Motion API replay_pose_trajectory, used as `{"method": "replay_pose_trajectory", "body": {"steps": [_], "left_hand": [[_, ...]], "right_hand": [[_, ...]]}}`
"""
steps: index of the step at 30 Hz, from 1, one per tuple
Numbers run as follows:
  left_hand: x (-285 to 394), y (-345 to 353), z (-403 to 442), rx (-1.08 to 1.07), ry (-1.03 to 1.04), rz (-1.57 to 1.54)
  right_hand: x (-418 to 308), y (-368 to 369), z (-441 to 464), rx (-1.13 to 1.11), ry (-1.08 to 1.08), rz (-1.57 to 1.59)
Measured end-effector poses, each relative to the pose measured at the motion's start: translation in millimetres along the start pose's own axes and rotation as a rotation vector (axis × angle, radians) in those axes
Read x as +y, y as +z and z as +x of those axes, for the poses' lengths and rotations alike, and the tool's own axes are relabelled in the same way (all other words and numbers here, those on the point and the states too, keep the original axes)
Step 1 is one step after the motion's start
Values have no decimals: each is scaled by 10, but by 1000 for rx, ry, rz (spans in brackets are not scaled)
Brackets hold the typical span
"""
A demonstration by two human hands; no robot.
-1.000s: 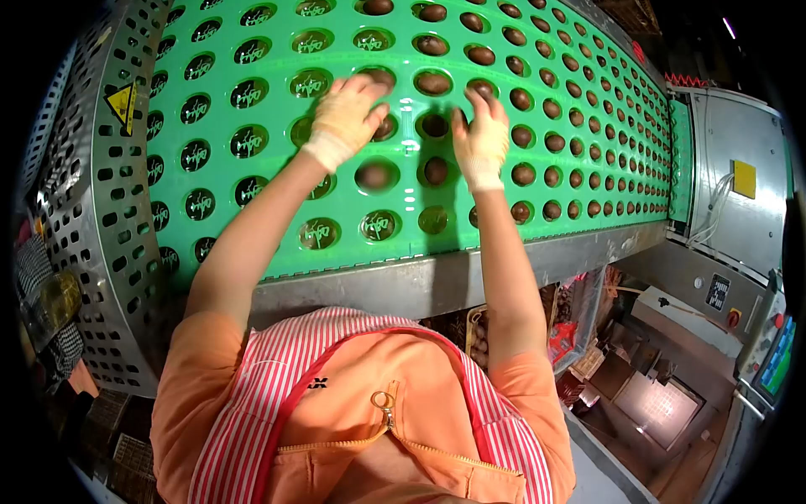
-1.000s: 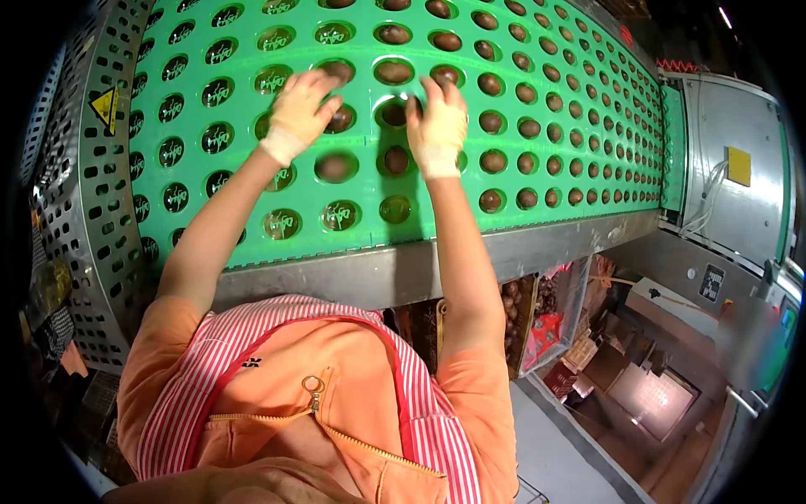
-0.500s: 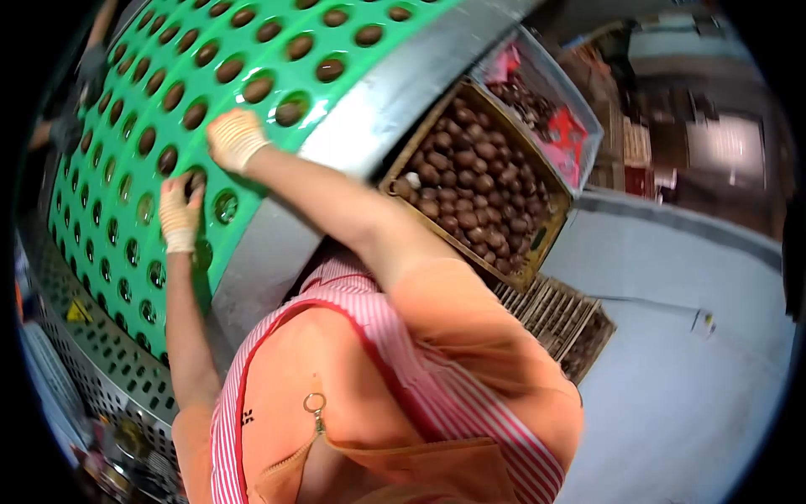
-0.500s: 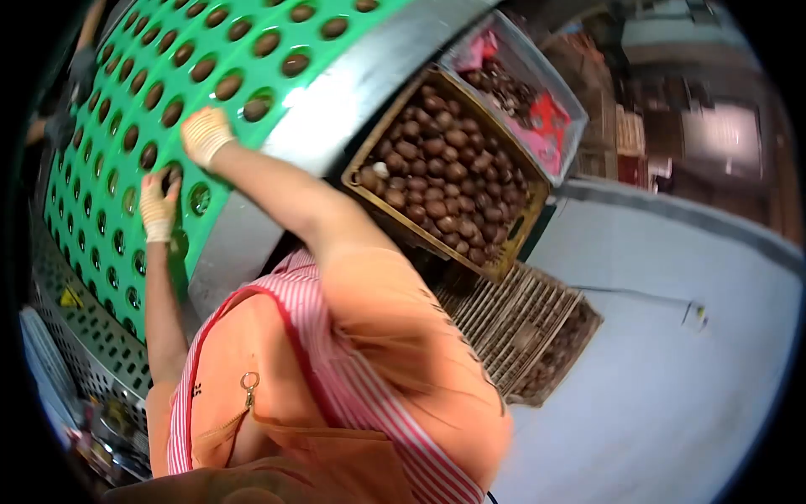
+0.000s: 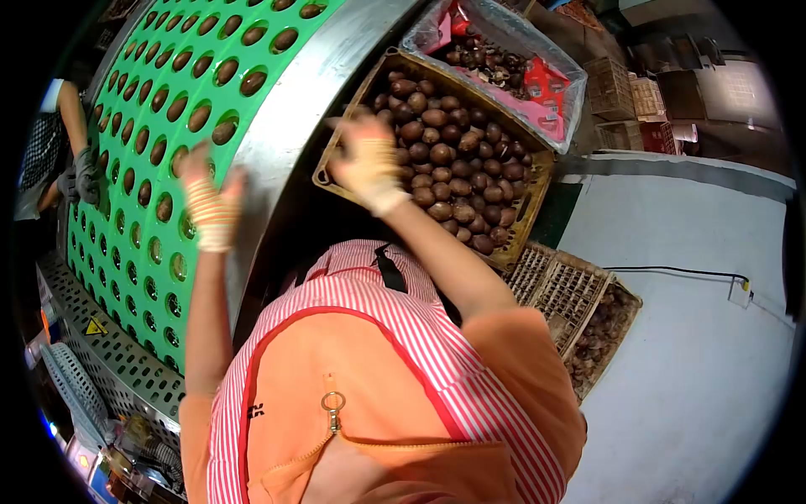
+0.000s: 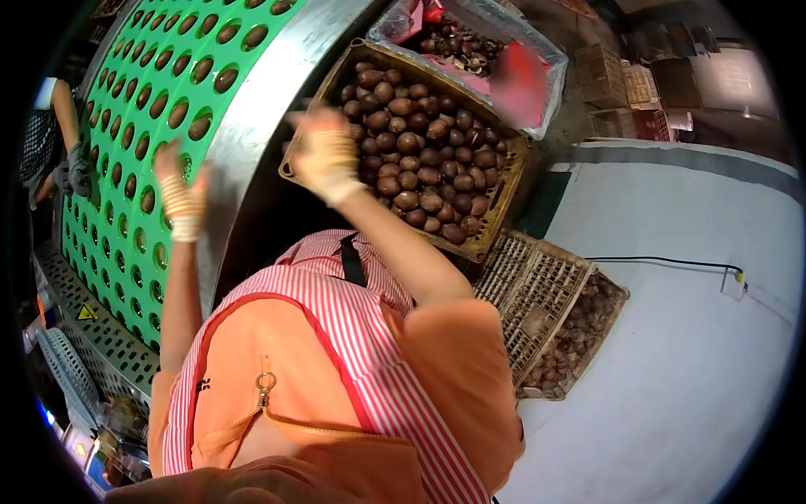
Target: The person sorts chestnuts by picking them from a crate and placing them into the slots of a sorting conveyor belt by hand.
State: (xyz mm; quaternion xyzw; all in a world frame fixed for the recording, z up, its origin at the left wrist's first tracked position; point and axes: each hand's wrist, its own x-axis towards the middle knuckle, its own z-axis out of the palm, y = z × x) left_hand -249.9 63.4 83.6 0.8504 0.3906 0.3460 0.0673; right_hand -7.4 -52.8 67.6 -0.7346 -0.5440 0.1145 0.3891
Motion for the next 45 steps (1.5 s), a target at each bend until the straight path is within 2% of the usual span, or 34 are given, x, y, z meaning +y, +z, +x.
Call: {"method": "replay_pose_trajectory", "body": {"steps": [1,2,3,4,5,7,9,12,16,17,20,21,24,25,27,30,32,34,36,37,38,39,41,42,43,45], "left_hand": [[433,177,34,-102,-3,-221],[733,453,65,-202,145,-154],[1163,520,268,-533,144,-105],[1265,872,257,-570,308,-174],[1647,1244,364,-745,352,-124],[1963,1594,540,-809,260,-65],[2106,1917,621,-887,332,136],[2036,2149,695,-945,219,118],[1871,2066,456,-944,185,146],[1818,2132,354,-893,200,136],[1979,2129,464,-947,153,260],[1938,2178,496,-953,169,226],[1752,2160,520,-958,219,97],[1720,2069,552,-1034,290,119],[1674,2031,504,-1097,264,81],[1575,2195,342,-1007,245,-21],[1569,2200,352,-969,194,-63],[1489,2279,323,-948,11,-319],[1589,2193,290,-806,-302,-466],[1554,2236,222,-711,-329,-607],[1560,2158,196,-670,-371,-715],[1608,1886,188,-608,-424,-785],[1558,1511,125,-585,-627,-1260],[1501,1188,133,-584,-752,-1470],[1429,857,106,-579,-872,-1685],[1145,476,-11,-368,-895,-1805]], "right_hand": [[297,-359,-109,21,119,-167],[674,-600,-297,71,164,-345],[818,-829,-378,-15,312,-556],[1035,-1016,-420,-112,382,-605],[1394,-1222,-324,-107,421,-347],[1472,-1309,-104,-283,558,-274],[1554,-1169,19,-466,566,-417],[1616,-1101,64,-413,570,-302],[1651,-1188,-43,-495,590,-200],[1783,-1110,-120,-459,531,-200],[1735,-1080,-168,-407,524,-210],[1633,-1084,-173,-391,615,-197],[1439,-1083,-272,-327,642,-118],[1385,-1047,-311,-307,662,-90],[1334,-901,-426,-250,665,-31],[1554,-697,-482,-117,581,-22],[1660,-709,-442,-145,503,-37],[1756,-690,-435,-121,406,10],[1834,-764,-458,-180,457,446],[1586,-851,-479,-34,664,617],[1502,-907,-442,25,722,770],[1164,-1058,-327,-42,881,735],[763,-1008,-185,-168,724,893],[692,-858,-94,-280,676,906],[661,-625,-35,-376,570,1048],[14,-271,115,-491,549,1088]]}}
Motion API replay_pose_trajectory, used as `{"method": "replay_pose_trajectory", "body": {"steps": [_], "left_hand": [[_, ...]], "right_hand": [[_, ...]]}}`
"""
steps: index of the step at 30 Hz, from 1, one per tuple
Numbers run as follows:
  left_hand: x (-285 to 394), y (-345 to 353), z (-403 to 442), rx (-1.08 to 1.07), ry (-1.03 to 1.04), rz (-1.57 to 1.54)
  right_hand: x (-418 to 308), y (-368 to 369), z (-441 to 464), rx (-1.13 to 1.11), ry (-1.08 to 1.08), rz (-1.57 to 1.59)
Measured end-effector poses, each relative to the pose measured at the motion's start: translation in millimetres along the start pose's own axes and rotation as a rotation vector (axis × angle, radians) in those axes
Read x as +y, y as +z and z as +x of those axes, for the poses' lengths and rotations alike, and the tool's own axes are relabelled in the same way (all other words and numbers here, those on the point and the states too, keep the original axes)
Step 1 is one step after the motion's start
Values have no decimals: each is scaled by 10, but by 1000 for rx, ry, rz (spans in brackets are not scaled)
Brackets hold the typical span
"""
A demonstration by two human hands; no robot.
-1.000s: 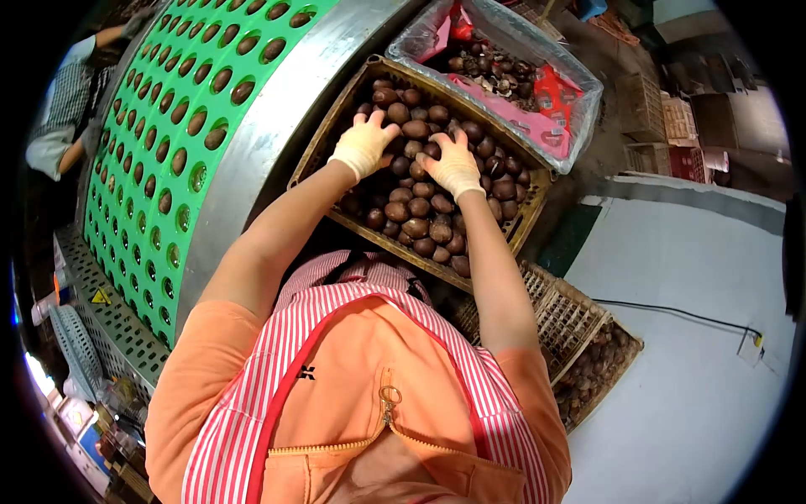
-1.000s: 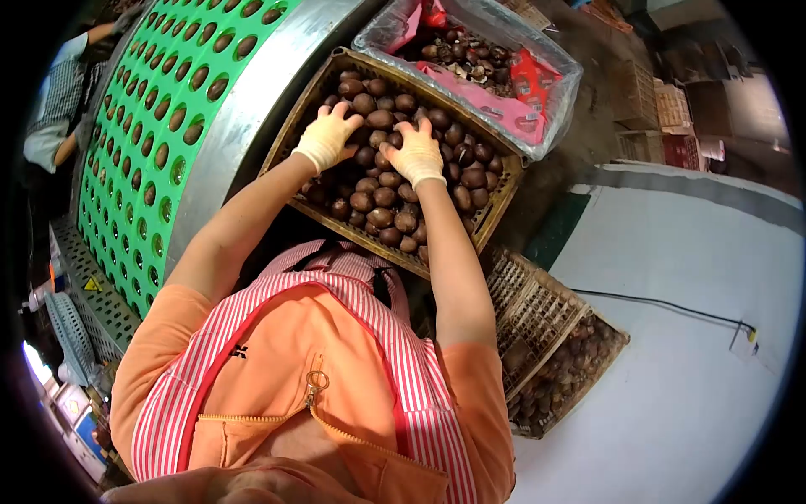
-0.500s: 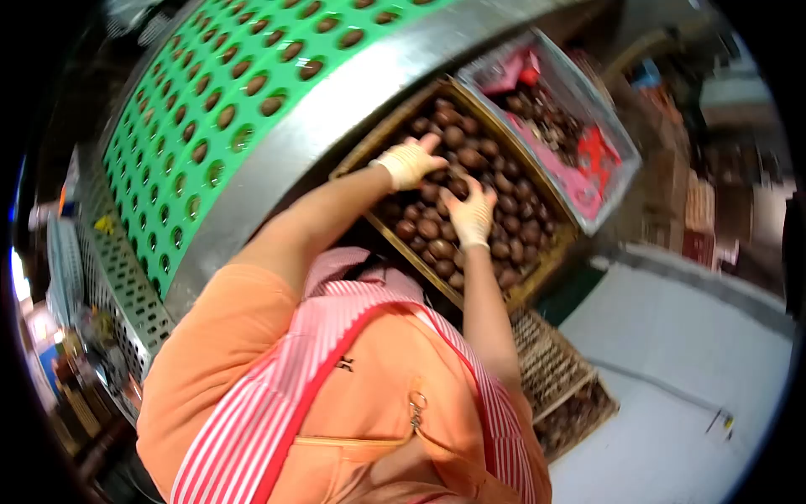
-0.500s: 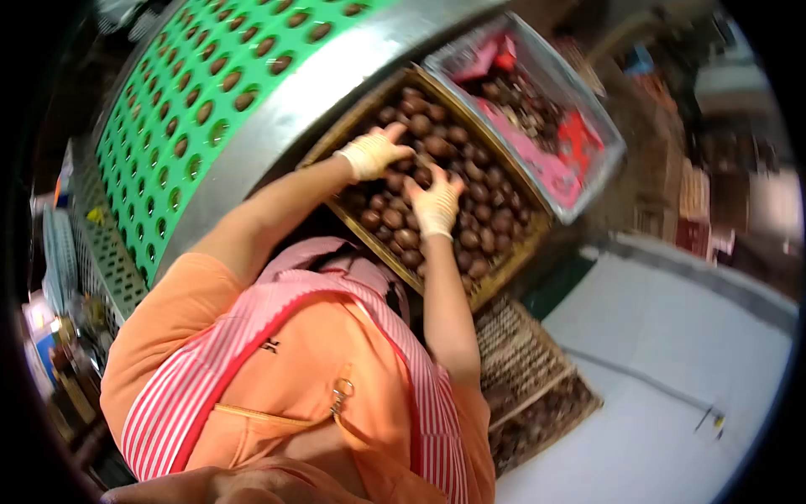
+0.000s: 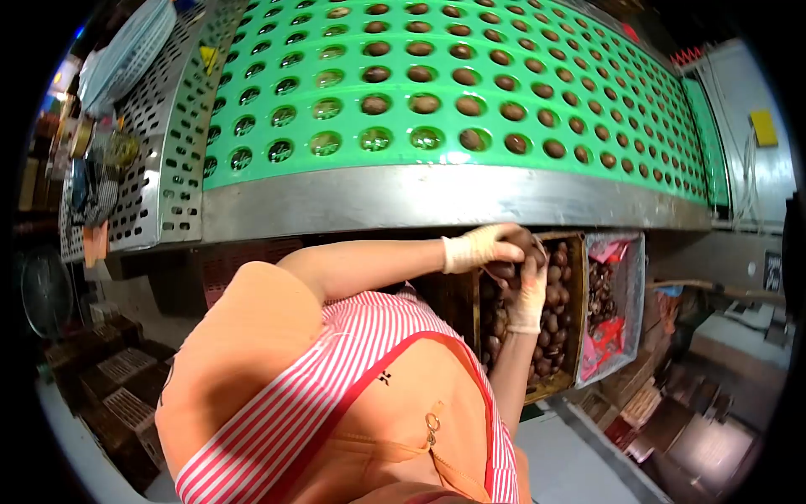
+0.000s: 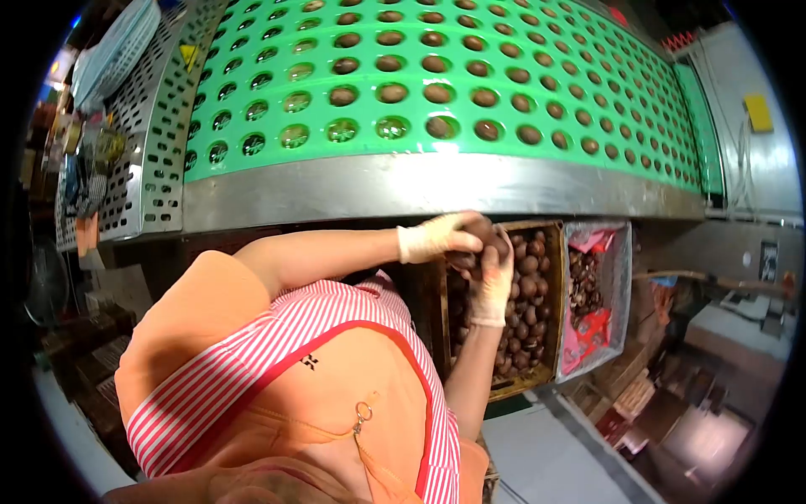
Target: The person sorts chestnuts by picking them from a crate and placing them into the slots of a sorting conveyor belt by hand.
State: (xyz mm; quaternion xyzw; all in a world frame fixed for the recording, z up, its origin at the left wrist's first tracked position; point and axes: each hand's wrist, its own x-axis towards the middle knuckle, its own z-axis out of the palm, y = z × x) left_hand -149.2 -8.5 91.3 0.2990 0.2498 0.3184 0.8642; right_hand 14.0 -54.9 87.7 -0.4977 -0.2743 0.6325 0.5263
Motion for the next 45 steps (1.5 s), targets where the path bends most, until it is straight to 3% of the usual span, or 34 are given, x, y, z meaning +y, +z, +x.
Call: {"method": "replay_pose_trajectory", "body": {"steps": [1,3,4,6,8,10,12,14,16,17,18,19,20,22,24,26,28,29,30,31,33,35,36,37,38,39,40,42,45], "left_hand": [[240,-146,-215,27,80,23],[581,-579,-646,148,213,33],[700,-830,-867,245,268,17],[1108,-1240,-1525,517,506,134],[1383,-1808,-1986,787,581,195],[1502,-2427,-2263,936,515,108],[1563,-2791,-2404,995,301,175],[1635,-2914,-2481,997,150,402],[1695,-3030,-2460,1116,370,1123],[1836,-3003,-2436,1193,202,1114],[1961,-3032,-2386,1268,194,1270],[2146,-3043,-2310,1286,69,1309],[2311,-3100,-2248,1299,-54,1351],[2433,-3407,-2204,1108,-260,1470],[2548,-3612,-2201,1084,-186,1422],[2590,-3746,-2118,1227,141,1323],[2652,-4096,-1891,1305,504,1178],[2551,-4411,-1715,1315,550,1384],[2545,-4389,-1680,1328,457,1490],[2543,-4371,-1651,1336,359,1597],[2611,-4218,-1712,1279,190,1687],[2494,-4177,-1792,1277,379,1641],[2462,-4166,-1850,1280,481,1615],[2428,-4139,-1926,1244,521,1614],[2350,-4053,-1933,1231,356,1624],[2301,-3860,-1970,1213,193,1632],[2273,-3718,-2002,1195,32,1637],[2100,-3704,-2033,1159,100,1675],[1976,-3767,-2189,1034,260,1675]], "right_hand": [[-136,407,65,-37,111,-120],[-76,1057,360,-147,110,-390],[49,1345,571,-226,-4,-536],[228,2058,895,-249,-672,-1052],[240,2794,1032,-324,-773,-1154],[477,3346,1257,-394,-766,-1267],[820,3652,1535,-547,-666,-1455],[1026,3802,1711,-655,-540,-1723],[924,3952,1778,-631,-535,-1738],[843,4064,1813,-631,-582,-1743],[788,4144,1841,-630,-624,-1747],[835,4210,2012,-757,-692,-1785],[865,4256,2127,-801,-587,-1798],[847,4387,2325,-875,-385,-1817],[826,4277,2661,-870,-509,-1478],[899,4345,2990,-549,-272,-1195],[1095,4499,2960,-470,-754,-1080],[1289,4469,3035,-521,-885,-1281],[1367,4492,3003,-575,-1013,-1480],[1413,4463,2953,-563,-1007,-1561],[1370,4384,2978,-524,-999,-1403],[1190,4265,2843,-443,-913,-1277],[1125,4166,2770,-441,-1005,-1285],[1102,4107,2670,-530,-983,-1321],[1097,4065,2579,-617,-959,-1356],[1159,4041,2563,-746,-803,-1410],[1218,4061,2532,-789,-878,-1505],[1285,4178,2459,-770,-771,-1570],[1268,4190,2440,-785,-633,-1403]]}}
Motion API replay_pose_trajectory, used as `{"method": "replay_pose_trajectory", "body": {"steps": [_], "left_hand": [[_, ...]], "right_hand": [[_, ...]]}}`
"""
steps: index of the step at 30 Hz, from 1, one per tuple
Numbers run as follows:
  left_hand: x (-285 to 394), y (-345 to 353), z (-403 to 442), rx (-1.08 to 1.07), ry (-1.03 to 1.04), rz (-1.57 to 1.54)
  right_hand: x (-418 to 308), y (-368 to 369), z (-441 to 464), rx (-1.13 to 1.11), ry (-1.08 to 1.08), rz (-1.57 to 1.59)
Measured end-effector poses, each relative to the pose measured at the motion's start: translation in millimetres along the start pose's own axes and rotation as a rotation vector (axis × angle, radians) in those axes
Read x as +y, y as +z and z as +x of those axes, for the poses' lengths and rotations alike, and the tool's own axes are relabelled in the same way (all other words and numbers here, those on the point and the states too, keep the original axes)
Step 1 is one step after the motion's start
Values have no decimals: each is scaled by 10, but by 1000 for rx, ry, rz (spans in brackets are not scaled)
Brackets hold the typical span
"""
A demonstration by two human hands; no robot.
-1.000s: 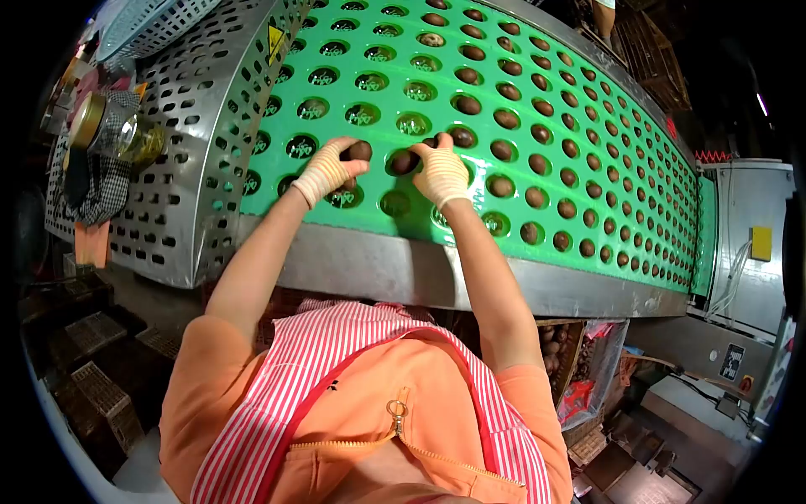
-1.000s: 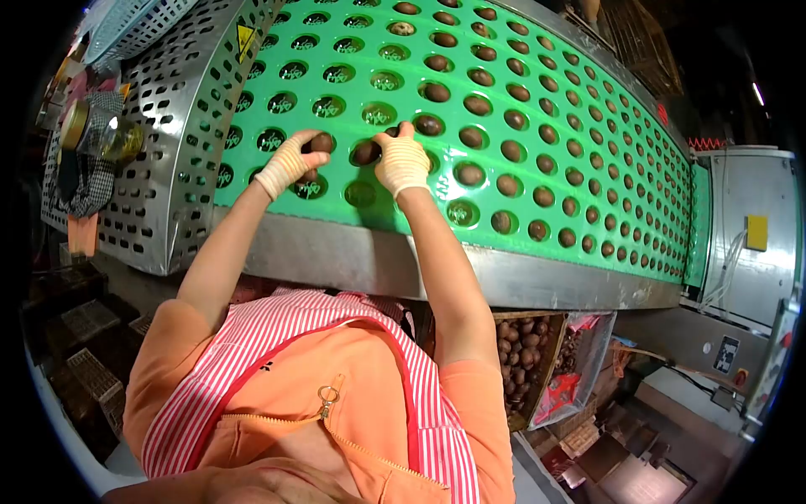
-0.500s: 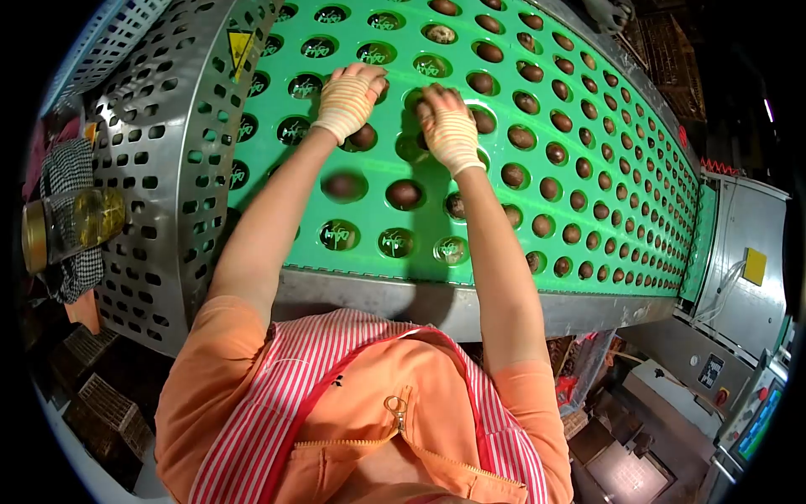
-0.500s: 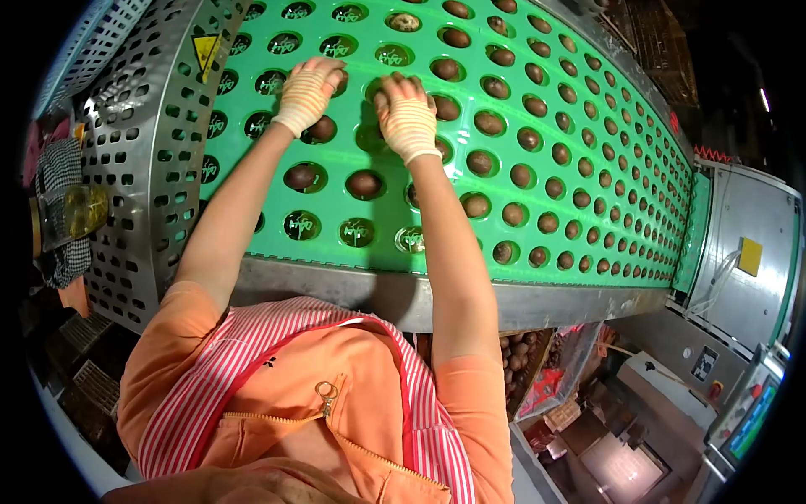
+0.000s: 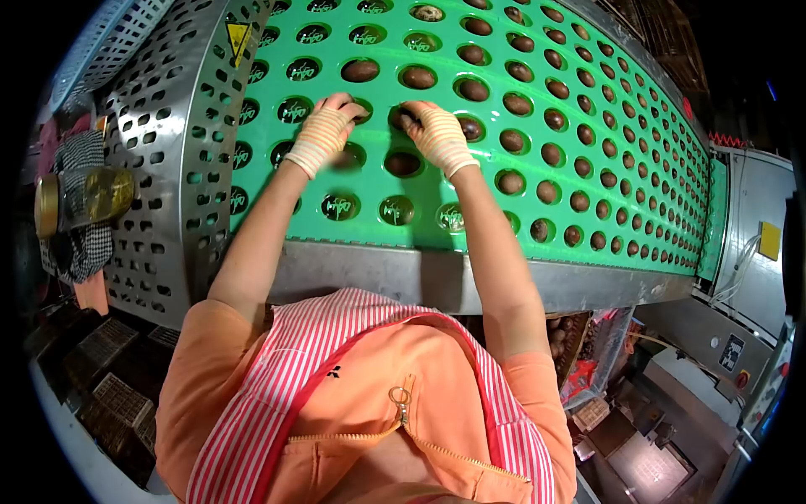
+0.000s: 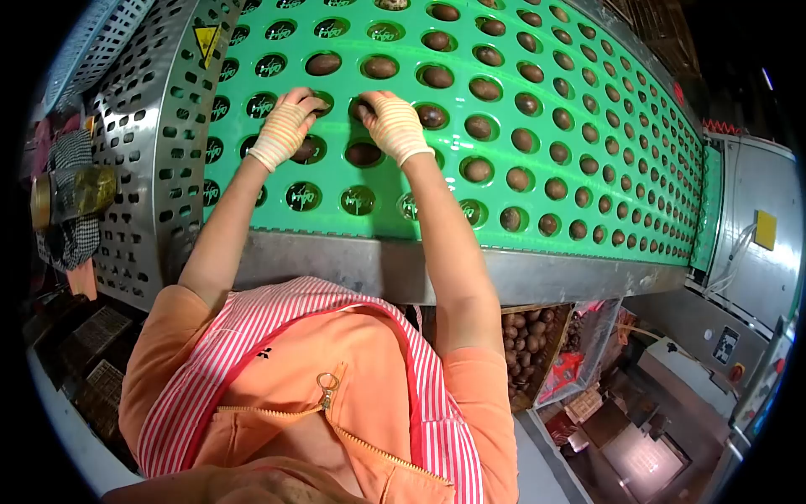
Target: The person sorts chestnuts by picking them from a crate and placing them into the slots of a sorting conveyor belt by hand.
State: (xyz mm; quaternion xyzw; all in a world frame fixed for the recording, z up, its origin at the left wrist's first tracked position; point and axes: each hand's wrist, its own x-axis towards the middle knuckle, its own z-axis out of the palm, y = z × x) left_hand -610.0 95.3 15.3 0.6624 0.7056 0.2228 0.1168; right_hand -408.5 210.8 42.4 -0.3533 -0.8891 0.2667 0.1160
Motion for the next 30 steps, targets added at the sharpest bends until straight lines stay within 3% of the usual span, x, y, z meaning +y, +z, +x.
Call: {"method": "replay_pose_trajectory", "body": {"steps": [4,7,8,11,12,13,15,18,21,22,23,25,27,30], "left_hand": [[-49,-155,22,-71,66,0],[-73,-134,-43,157,-84,-43],[-140,-39,-106,296,-122,104],[107,-169,-347,197,-236,-27],[224,-193,-452,106,-223,14],[327,-241,-483,-114,-274,75],[359,-225,-626,-95,-47,97],[355,-263,-646,-111,-53,-52],[592,-262,-582,-69,-105,170],[546,-148,-516,40,62,173],[615,-40,-446,58,60,142],[750,155,-182,121,141,170],[781,368,139,182,269,229],[637,602,469,44,326,159]], "right_hand": [[-22,4,46,-14,27,-15],[-27,-9,-21,18,1,28],[-49,-16,-79,31,45,69],[-114,17,-107,121,171,-65],[-122,34,-102,158,214,-153],[-102,29,-89,145,233,-94],[-12,6,-62,118,268,20],[85,-24,-68,73,169,0],[122,-20,-110,88,50,-84],[105,6,-187,154,74,-147],[88,35,-285,221,102,-212],[22,-15,-561,360,162,-53],[-25,-88,-994,315,159,-4],[0,-78,-1847,474,49,79]]}}
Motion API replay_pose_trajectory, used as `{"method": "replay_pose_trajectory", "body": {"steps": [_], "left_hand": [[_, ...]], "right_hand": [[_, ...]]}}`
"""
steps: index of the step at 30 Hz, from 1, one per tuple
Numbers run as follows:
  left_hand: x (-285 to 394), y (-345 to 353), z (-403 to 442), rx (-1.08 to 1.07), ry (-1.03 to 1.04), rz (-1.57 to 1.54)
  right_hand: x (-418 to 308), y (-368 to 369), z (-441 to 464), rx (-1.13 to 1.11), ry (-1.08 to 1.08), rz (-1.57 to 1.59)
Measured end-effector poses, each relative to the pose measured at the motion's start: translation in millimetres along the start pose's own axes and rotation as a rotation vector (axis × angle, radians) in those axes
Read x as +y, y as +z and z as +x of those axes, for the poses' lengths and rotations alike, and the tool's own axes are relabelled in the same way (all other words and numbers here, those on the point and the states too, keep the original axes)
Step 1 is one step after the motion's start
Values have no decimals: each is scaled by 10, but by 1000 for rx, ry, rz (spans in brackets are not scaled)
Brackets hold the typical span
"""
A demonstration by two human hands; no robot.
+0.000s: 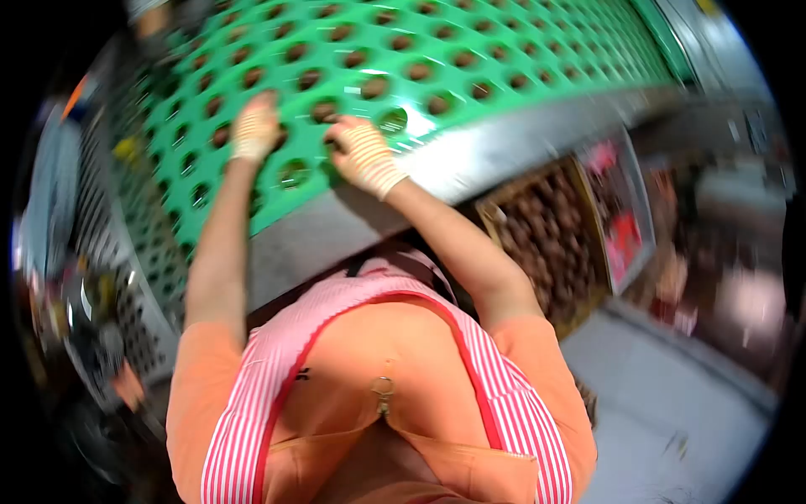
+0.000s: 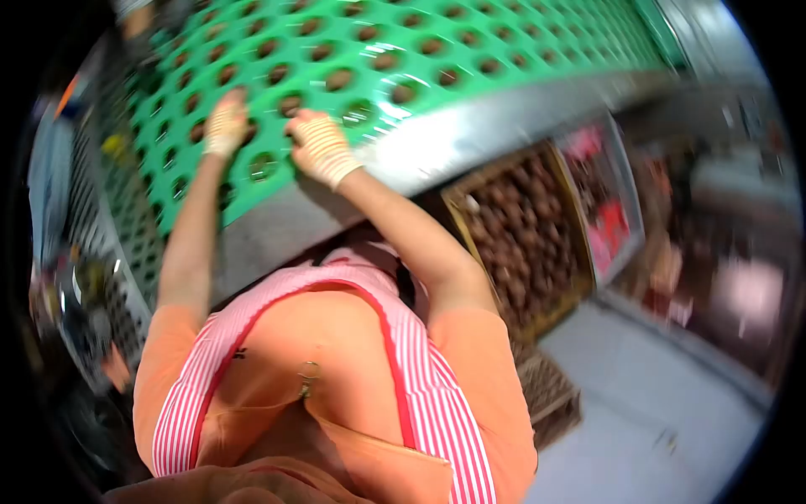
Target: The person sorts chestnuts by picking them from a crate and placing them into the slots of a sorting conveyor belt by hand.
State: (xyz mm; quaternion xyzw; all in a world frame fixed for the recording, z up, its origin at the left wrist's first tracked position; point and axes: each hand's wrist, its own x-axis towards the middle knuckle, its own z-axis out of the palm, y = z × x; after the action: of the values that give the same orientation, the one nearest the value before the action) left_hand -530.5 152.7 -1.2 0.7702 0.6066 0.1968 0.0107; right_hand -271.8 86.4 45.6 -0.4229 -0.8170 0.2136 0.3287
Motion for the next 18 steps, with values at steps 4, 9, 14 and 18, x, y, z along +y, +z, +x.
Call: {"method": "replay_pose_trajectory", "body": {"steps": [4,9,14,18], "left_hand": [[18,239,-19,49,84,34],[42,263,63,-130,-34,471],[721,160,232,45,82,235],[3274,-204,-333,-417,112,-639]], "right_hand": [[-8,-754,-1157,205,264,-27],[-121,-1514,-2520,456,586,-303],[-233,-2222,-4062,610,1226,-546],[-174,-2210,-4281,470,1375,-190]]}}
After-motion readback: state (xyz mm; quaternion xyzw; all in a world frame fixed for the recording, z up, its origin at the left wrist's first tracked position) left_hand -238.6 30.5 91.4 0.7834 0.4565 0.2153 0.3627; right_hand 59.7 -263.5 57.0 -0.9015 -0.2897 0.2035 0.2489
